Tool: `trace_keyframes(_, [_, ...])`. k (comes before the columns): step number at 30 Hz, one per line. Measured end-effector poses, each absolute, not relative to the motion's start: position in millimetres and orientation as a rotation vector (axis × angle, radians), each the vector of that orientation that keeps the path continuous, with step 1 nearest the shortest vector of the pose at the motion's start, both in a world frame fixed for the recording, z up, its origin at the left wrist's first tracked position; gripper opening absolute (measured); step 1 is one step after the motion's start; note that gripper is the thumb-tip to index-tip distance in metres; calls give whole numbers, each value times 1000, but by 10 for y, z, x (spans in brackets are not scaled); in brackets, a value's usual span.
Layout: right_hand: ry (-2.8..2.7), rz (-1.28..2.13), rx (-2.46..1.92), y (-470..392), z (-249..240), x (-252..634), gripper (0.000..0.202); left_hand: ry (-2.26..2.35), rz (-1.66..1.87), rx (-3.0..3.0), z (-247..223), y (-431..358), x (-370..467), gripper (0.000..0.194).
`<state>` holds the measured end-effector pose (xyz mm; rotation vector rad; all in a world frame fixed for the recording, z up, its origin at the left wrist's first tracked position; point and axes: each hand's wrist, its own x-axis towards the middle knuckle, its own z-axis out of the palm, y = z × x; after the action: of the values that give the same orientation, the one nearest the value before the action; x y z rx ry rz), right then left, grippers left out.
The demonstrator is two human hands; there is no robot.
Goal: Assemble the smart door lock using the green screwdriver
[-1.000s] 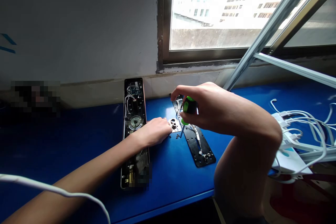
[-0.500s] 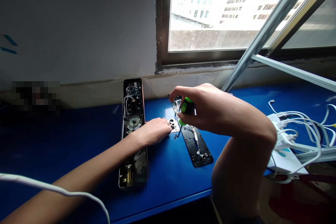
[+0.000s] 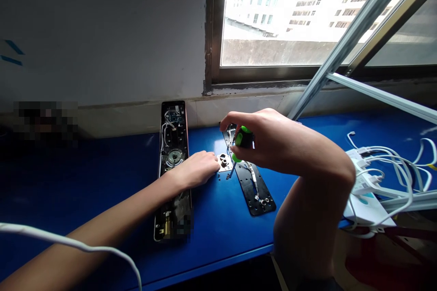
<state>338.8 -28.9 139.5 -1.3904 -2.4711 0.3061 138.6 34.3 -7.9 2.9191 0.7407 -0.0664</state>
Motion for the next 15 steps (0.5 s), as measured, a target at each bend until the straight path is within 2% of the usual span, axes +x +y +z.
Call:
trace_keyframes(7, [-2506, 281, -1394, -279, 1394, 3368, 33, 811, -89, 2897, -22, 244, 1393, 8])
trace_keyframes(15, [-2517, 273, -1380, -254, 1383, 3347, 33, 872, -151, 2921, -12, 263, 1418, 11])
